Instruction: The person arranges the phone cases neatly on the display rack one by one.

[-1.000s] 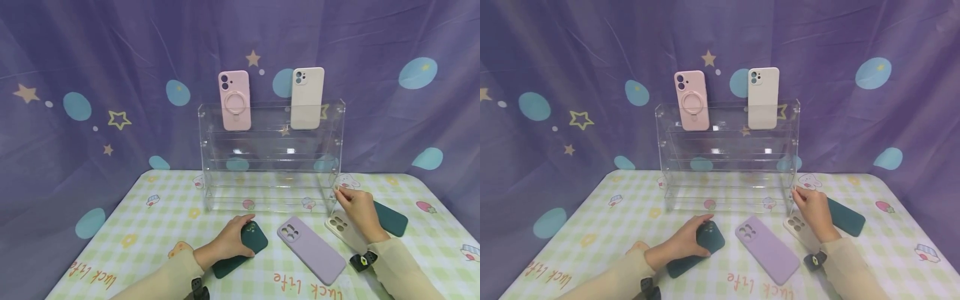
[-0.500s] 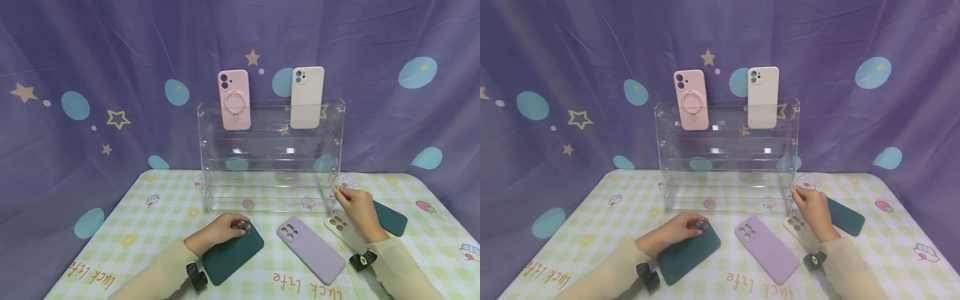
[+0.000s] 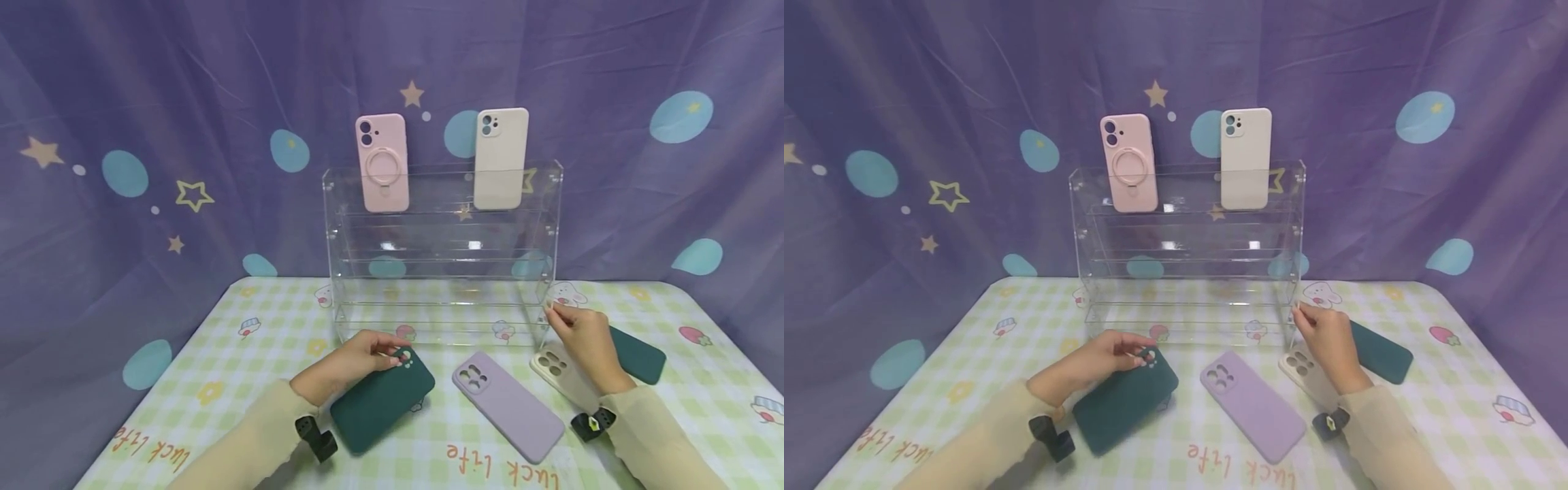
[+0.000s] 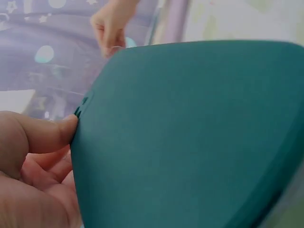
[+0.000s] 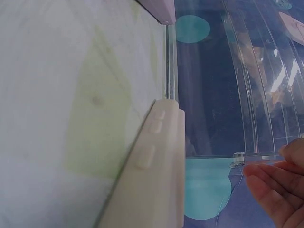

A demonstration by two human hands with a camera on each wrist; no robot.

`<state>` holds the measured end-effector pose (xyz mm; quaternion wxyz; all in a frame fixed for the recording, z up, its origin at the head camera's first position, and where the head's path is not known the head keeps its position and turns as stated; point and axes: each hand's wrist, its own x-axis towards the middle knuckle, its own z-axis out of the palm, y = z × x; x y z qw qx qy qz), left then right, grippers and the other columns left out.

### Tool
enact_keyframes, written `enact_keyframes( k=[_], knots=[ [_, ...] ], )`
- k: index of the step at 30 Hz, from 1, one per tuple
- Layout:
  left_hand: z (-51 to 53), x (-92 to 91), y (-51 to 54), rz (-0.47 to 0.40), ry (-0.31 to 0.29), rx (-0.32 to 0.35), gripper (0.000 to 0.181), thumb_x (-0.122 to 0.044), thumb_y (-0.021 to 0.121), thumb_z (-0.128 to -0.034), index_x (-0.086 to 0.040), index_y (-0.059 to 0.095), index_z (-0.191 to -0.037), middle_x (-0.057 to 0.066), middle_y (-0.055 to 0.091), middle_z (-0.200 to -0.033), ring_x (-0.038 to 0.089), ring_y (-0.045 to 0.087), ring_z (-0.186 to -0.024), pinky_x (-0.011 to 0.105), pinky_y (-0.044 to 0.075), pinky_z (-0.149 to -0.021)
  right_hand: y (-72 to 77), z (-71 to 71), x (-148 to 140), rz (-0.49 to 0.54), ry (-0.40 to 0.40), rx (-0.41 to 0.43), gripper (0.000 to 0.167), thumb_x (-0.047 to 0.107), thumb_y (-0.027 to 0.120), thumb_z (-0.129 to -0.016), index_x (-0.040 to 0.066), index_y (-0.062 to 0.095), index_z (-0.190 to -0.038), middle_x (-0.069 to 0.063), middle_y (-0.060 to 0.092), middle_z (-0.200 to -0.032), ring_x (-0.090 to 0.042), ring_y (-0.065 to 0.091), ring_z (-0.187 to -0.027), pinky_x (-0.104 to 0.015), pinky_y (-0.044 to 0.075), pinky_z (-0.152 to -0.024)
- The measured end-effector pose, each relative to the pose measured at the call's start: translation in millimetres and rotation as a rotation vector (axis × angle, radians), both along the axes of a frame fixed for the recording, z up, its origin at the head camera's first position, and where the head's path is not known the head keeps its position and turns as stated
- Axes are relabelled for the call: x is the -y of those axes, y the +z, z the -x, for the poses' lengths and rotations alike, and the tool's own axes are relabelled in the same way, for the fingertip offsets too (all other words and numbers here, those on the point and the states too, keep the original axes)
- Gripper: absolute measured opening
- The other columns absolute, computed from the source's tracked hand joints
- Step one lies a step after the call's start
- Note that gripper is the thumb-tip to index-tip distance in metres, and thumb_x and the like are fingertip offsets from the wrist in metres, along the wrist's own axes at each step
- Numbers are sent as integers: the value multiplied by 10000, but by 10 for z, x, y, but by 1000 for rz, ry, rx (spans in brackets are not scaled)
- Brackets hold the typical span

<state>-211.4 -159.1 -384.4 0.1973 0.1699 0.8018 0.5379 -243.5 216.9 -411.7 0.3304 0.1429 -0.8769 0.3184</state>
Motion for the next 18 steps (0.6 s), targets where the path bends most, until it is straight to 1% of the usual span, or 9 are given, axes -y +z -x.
enact_keyframes(
  k=[3,5,7,11,15,18],
  knots=[
    [38,-23,106,-45,18,-38,374,-12,550,-930,14,536,-1302,145,641,-1161,179,594,-1036,254,499,-811,1,9,1,-2,-7,-1,162,3,682,-820,-81,705,-957,-212,699,-840,-293,664,-668,-104,353,-490],
    [55,-56,172,-78,36,-47,383,-22,545,-936,-12,530,-1319,156,628,-1201,215,588,-1090,277,498,-845,4,8,-1,-3,-5,-3,162,2,682,-821,-82,705,-958,-211,699,-834,-277,658,-650,-113,349,-483],
    [67,-97,225,-103,64,-53,387,-37,547,-940,-43,532,-1326,153,628,-1205,226,592,-1103,294,501,-852,10,6,-1,-3,-3,-3,162,1,681,-823,-83,704,-959,-212,699,-833,-233,649,-630,-123,345,-473],
    [92,-206,307,-152,124,-80,393,-51,567,-932,-75,543,-1324,122,642,-1180,180,616,-1031,281,507,-807,21,7,0,-3,-2,-4,158,3,681,-823,-78,707,-957,-205,701,-822,-155,614,-607,-128,342,-470],
    [161,-345,414,-241,179,-109,393,-15,577,-916,-43,550,-1308,97,660,-1112,109,617,-918,241,504,-726,21,4,-1,-5,-2,-8,153,-1,682,-820,-78,709,-949,-207,700,-823,-190,630,-628,-117,348,-479],
    [221,-464,541,-326,212,-114,393,22,572,-909,-33,556,-1298,80,668,-1084,84,622,-877,227,509,-690,14,-8,-1,-5,-2,-6,153,-5,681,-819,-78,707,-951,-211,699,-826,-203,630,-622,-125,351,-475]
  ],
)
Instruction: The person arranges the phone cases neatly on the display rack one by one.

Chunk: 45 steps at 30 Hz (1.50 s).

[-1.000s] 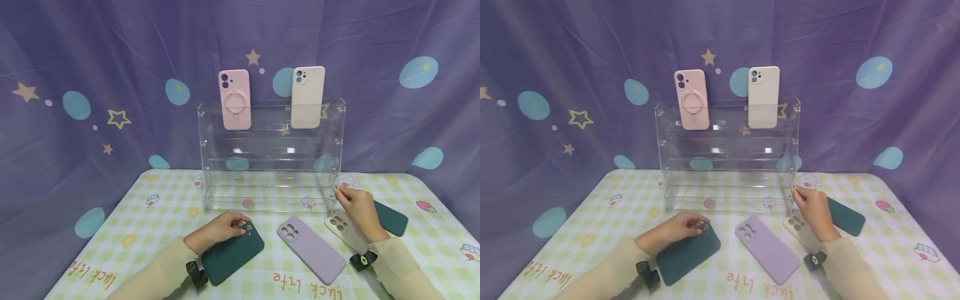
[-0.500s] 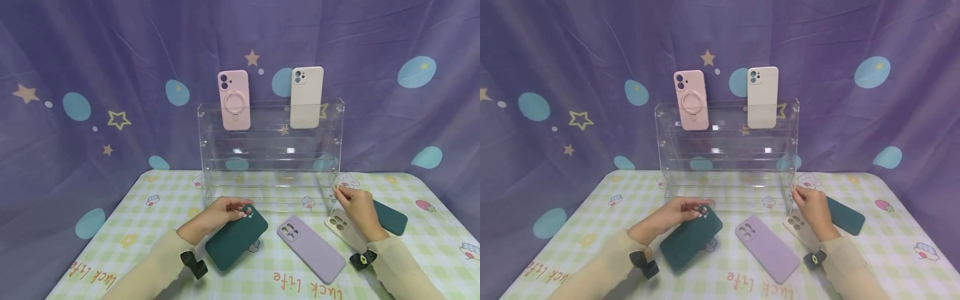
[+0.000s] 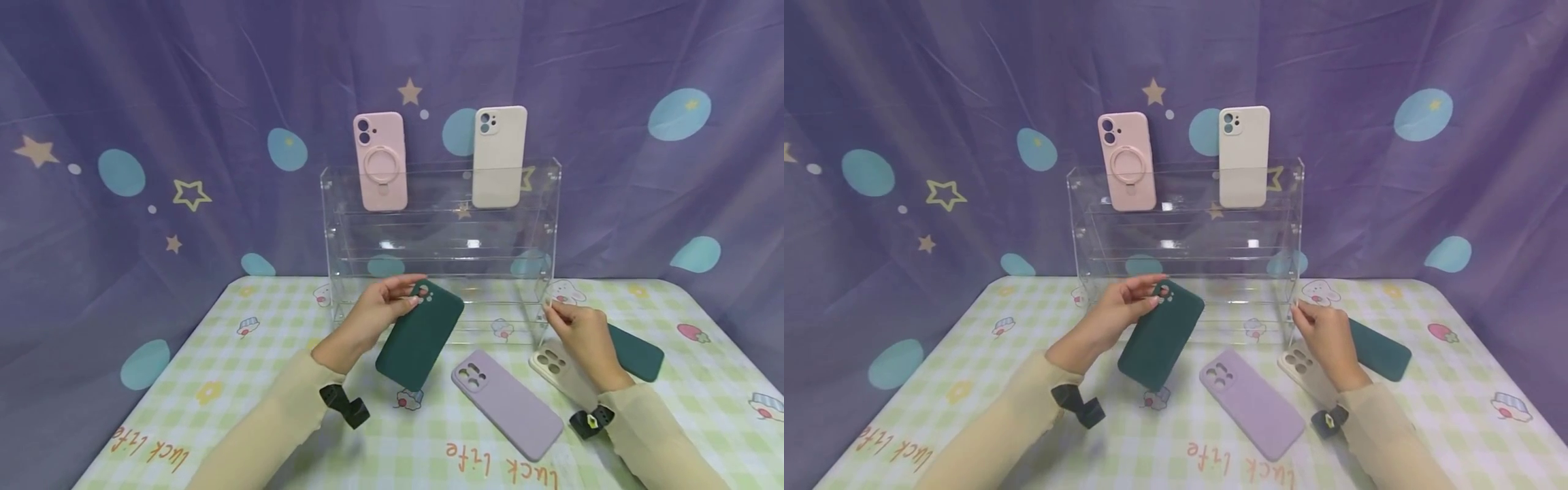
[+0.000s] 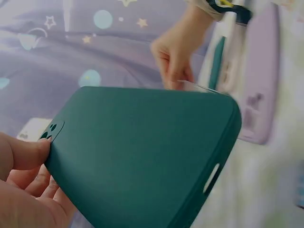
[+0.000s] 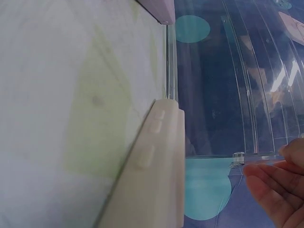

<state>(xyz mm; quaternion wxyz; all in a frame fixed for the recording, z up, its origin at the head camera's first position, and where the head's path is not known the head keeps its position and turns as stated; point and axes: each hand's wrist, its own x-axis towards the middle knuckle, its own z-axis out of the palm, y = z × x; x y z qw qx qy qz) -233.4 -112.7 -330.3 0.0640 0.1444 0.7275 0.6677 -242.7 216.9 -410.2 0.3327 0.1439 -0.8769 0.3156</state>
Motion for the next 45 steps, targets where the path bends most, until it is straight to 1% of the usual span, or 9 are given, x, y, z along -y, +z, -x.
enact_keyframes(
  k=[6,11,14,18,24,31,35,39,45],
  knots=[
    [146,-237,301,-114,59,-28,392,47,573,-900,-34,568,-1283,130,669,-1109,68,636,-792,223,514,-636,-13,4,0,4,-2,-3,153,-6,680,-817,-74,709,-950,-204,701,-818,-226,642,-629,-128,371,-490],
    [272,-383,513,-161,95,-28,383,16,582,-904,-91,590,-1272,140,649,-1170,72,646,-816,232,525,-655,-23,16,-2,-2,-5,-4,155,-1,681,-821,-71,709,-957,-199,703,-824,-221,643,-644,-102,361,-490],
    [342,-456,619,-178,121,-39,370,3,589,-904,-114,604,-1256,121,651,-1175,74,646,-827,232,523,-659,-26,22,-5,-1,-7,-5,155,-2,681,-820,-72,709,-956,-199,703,-829,-265,660,-676,-80,365,-507],
    [427,-552,741,-208,148,-68,356,-4,600,-900,-111,616,-1239,115,661,-1153,70,639,-806,220,506,-639,-28,26,-14,1,-4,-2,157,-5,679,-822,-77,706,-958,-208,700,-837,-312,676,-697,-62,368,-517],
    [541,-701,895,-250,187,-77,348,-28,616,-898,-94,617,-1240,107,668,-1130,45,621,-751,191,487,-627,-35,24,-18,9,2,10,161,-2,681,-821,-79,705,-960,-221,694,-860,-344,684,-733,-18,355,-553],
    [644,-890,1075,-294,216,-94,333,-10,620,-891,-49,621,-1222,121,672,-1122,67,621,-789,201,498,-654,-23,24,-9,7,1,5,161,-6,674,-823,-82,704,-961,-212,699,-845,-318,681,-708,-67,383,-513],
    [726,-995,1182,-351,250,-140,316,9,620,-884,-33,631,-1197,117,682,-1091,96,640,-844,217,517,-700,-17,14,0,3,6,5,153,-9,673,-822,-80,710,-951,-203,702,-800,-246,663,-612,-113,392,-480],
    [797,-1097,1300,-455,277,-218,322,43,608,-879,6,616,-1199,154,671,-1117,127,652,-930,207,517,-762,-18,10,-1,-2,9,-3,147,-10,675,-817,-77,714,-942,-196,703,-773,-143,612,-550,-144,376,-451],
    [894,-1232,1406,-571,307,-333,343,51,612,-871,10,605,-1212,162,656,-1142,105,641,-928,185,505,-787,-23,26,-11,-9,1,-16,147,-7,683,-815,-72,716,-943,-193,705,-791,-225,646,-591,-116,369,-471]
  ],
)
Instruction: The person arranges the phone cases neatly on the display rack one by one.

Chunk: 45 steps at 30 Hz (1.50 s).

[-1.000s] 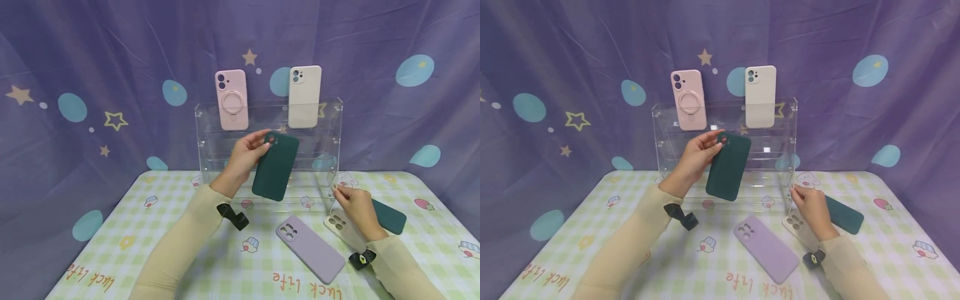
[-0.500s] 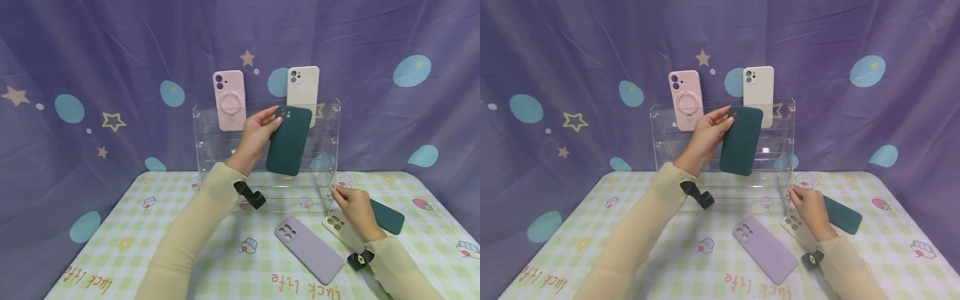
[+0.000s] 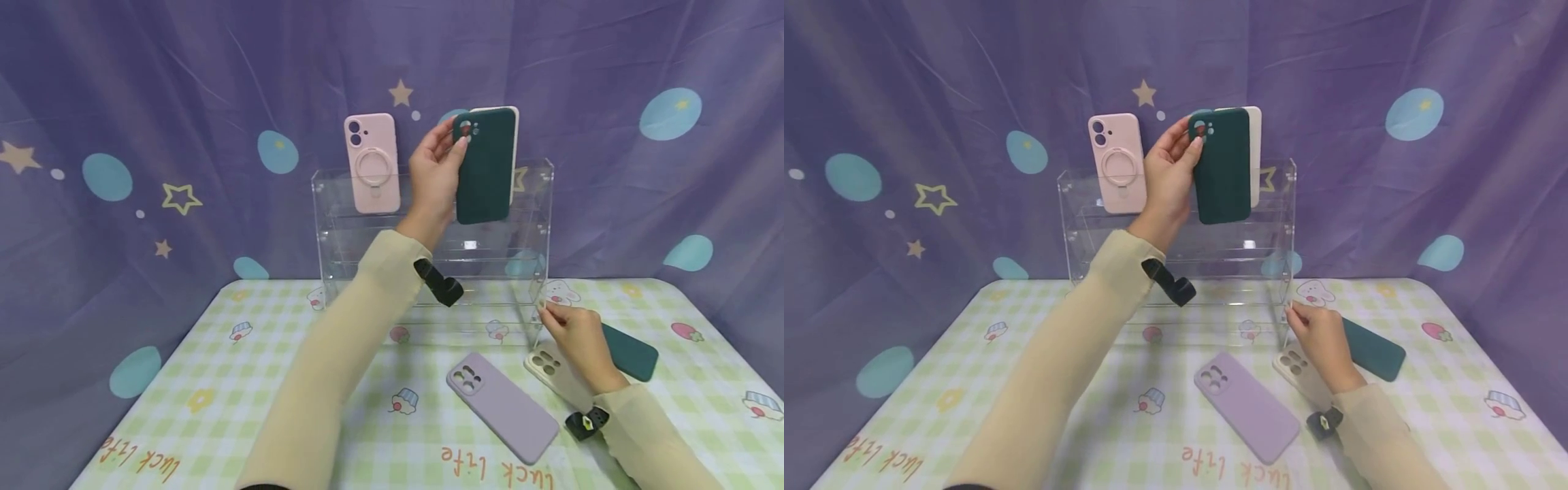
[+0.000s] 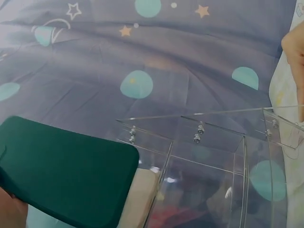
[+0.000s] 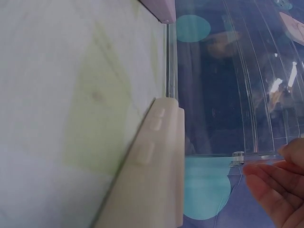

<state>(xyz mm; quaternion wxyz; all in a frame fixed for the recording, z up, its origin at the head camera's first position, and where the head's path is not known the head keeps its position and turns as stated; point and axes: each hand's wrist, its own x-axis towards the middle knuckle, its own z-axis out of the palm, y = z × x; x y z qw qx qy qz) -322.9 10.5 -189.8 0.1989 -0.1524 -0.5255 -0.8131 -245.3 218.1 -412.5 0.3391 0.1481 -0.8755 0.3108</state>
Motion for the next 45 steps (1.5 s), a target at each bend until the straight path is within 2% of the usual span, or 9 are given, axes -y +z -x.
enact_keyframes(
  k=[6,12,15,21,26,35,40,45],
  knots=[
    [99,-92,-33,-51,15,-58,356,65,610,-865,19,595,-1218,190,648,-1146,84,637,-926,189,496,-834,6,11,2,8,6,2,149,-1,685,-816,-79,714,-940,-218,698,-825,-314,681,-664,-70,370,-506],
    [194,-181,-188,-21,11,-103,351,73,600,-870,36,579,-1218,203,642,-1147,136,639,-989,203,486,-868,18,-1,0,10,4,9,146,-10,677,-820,-82,712,-943,-212,700,-813,-291,672,-636,-149,410,-476],
    [231,-201,-277,8,6,-112,346,79,593,-872,49,571,-1216,206,639,-1156,157,634,-1022,210,482,-883,4,0,-7,9,1,19,152,-2,677,-825,-81,710,-950,-201,703,-797,-267,662,-602,-124,387,-466],
    [256,-209,-409,59,25,-85,332,52,598,-880,23,585,-1210,165,650,-1158,127,629,-1017,196,482,-876,2,7,-6,1,2,13,153,0,681,-822,-82,710,-948,-203,702,-801,-285,674,-627,-81,376,-488],
    [255,-234,-484,78,17,-54,324,34,600,-886,1,596,-1207,141,658,-1148,112,628,-1000,189,484,-868,10,1,-5,4,3,16,158,-3,678,-823,-90,704,-952,-217,698,-809,-288,669,-616,-116,386,-474],
    [222,-245,-576,143,35,-30,300,28,602,-889,-2,613,-1187,127,674,-1111,131,640,-982,183,488,-855,16,-13,1,2,-2,32,164,11,678,-831,-81,705,-965,-218,698,-833,-304,678,-653,-162,416,-483],
    [223,-245,-646,175,70,8,282,34,613,-880,12,628,-1161,141,681,-1089,151,647,-969,199,498,-844,17,-6,3,6,3,44,166,8,670,-835,-81,703,-972,-224,696,-842,-304,676,-653,-171,412,-478],
    [216,-241,-640,282,54,52,244,-3,616,-892,8,642,-1135,116,690,-1080,119,655,-963,178,501,-813,20,-10,5,4,2,38,166,15,675,-833,-78,704,-967,-218,697,-842,-317,683,-682,-132,415,-502]
  ],
)
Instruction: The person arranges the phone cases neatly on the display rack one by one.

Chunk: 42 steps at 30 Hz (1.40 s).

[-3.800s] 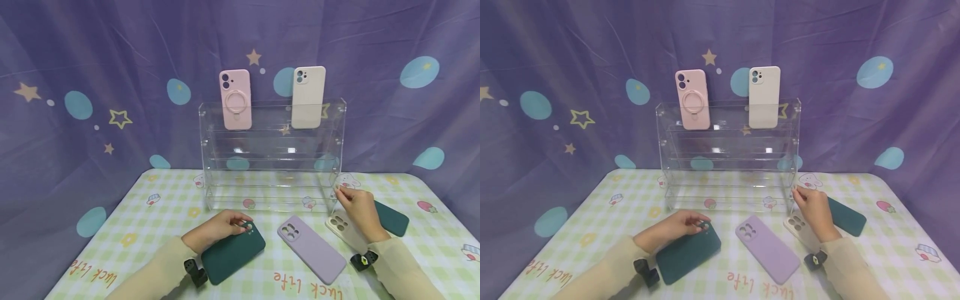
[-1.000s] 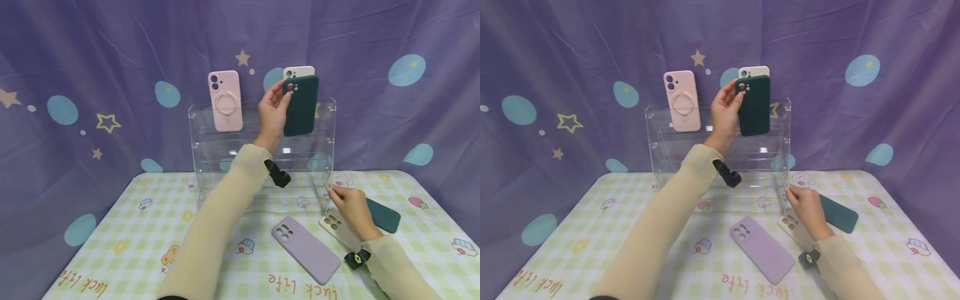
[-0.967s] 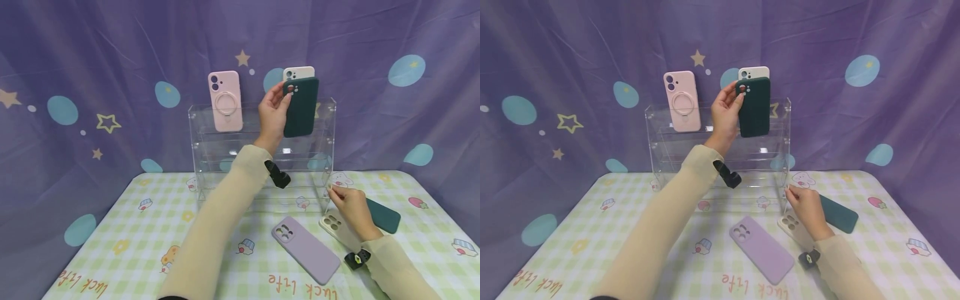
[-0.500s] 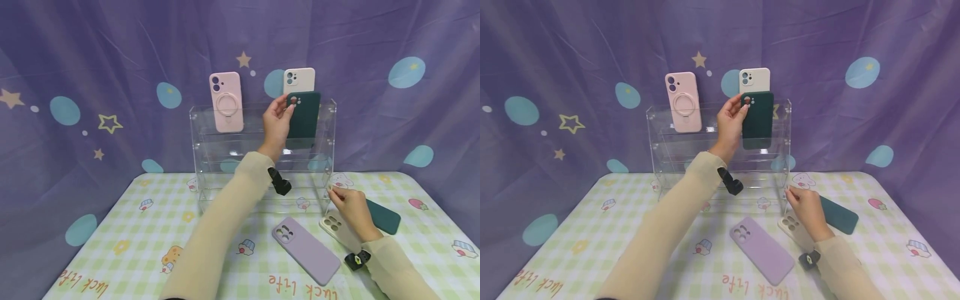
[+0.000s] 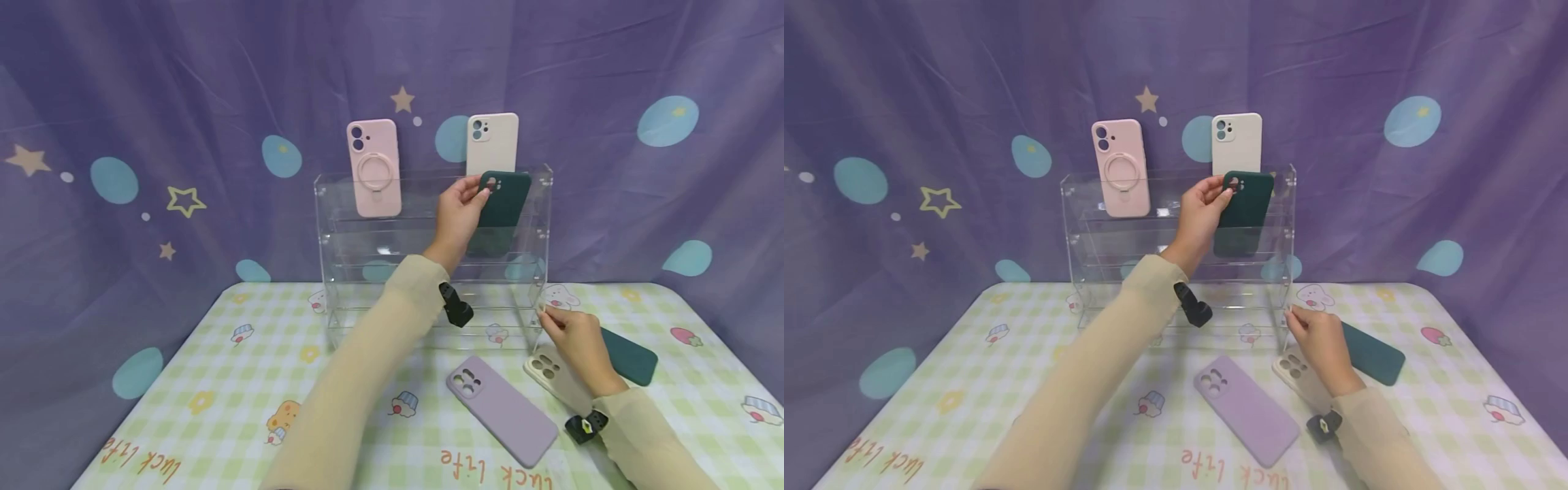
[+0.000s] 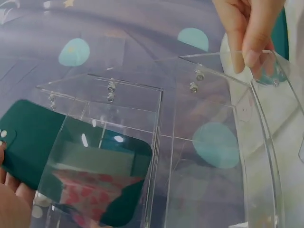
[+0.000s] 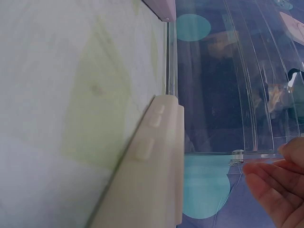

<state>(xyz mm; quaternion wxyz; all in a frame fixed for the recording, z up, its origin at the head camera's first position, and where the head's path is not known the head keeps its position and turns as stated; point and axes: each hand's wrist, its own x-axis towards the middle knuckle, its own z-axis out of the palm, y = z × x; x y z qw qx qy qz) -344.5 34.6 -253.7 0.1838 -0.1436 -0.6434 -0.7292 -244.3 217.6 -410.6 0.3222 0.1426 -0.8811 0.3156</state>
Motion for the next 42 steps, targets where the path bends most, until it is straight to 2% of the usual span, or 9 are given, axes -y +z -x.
enact_keyframes(
  k=[4,9,11,15,22,24,31,38,42],
  knots=[
    [-37,29,28,93,32,1,226,-35,624,-896,9,657,-1115,112,701,-1040,116,661,-917,183,517,-751,6,2,-2,0,0,-12,165,14,679,-828,-83,704,-960,-220,696,-840,-318,681,-675,-104,398,-508],
    [-120,93,49,277,173,-67,247,-120,690,-864,-42,696,-1098,68,698,-980,106,659,-808,170,513,-659,1,2,3,-3,-1,3,173,19,678,-833,-85,700,-970,-231,691,-867,-326,682,-690,-225,467,-507],
    [-142,111,49,314,209,-96,251,-134,711,-848,-55,708,-1085,58,693,-969,100,664,-781,166,513,-641,-1,-4,7,0,-5,10,174,20,676,-834,-83,700,-972,-235,689,-880,-339,682,-714,-286,488,-517],
    [-144,121,37,275,231,-97,237,-144,735,-827,-65,720,-1050,51,699,-931,89,662,-781,167,512,-647,-16,-8,4,10,-7,23,176,23,676,-837,-80,698,-978,-238,686,-892,-353,681,-740,-317,502,-528],
    [-115,150,39,158,259,-26,175,-165,767,-797,-66,720,-934,19,708,-862,63,634,-767,169,499,-626,-19,12,16,6,0,9,176,20,681,-833,-81,699,-976,-236,688,-885,-355,681,-744,-321,499,-527],
    [-117,156,38,156,256,-17,162,-174,769,-796,-69,722,-911,11,706,-847,65,630,-756,171,494,-607,-21,16,10,3,-1,1,174,18,683,-831,-80,700,-973,-234,688,-881,-352,682,-740,-296,498,-528],
    [-108,190,17,168,256,-8,157,-175,778,-786,-60,730,-881,28,709,-814,87,632,-701,184,503,-598,-11,2,6,5,-9,0,174,20,681,-833,-82,698,-974,-236,686,-890,-365,679,-760,-437,525,-573],
    [-101,265,19,219,286,22,196,-240,806,-752,-68,746,-824,22,706,-744,81,592,-588,192,455,-526,11,-12,1,-1,-9,9,168,15,672,-836,-82,700,-971,-241,684,-899,-354,679,-735,-321,478,-513],
    [-89,294,7,260,290,14,207,-254,807,-751,-72,745,-830,17,709,-752,73,593,-586,185,463,-531,7,-14,3,2,-4,33,177,19,666,-847,-84,693,-988,-249,678,-922,-343,679,-721,-250,416,-478]
  ],
)
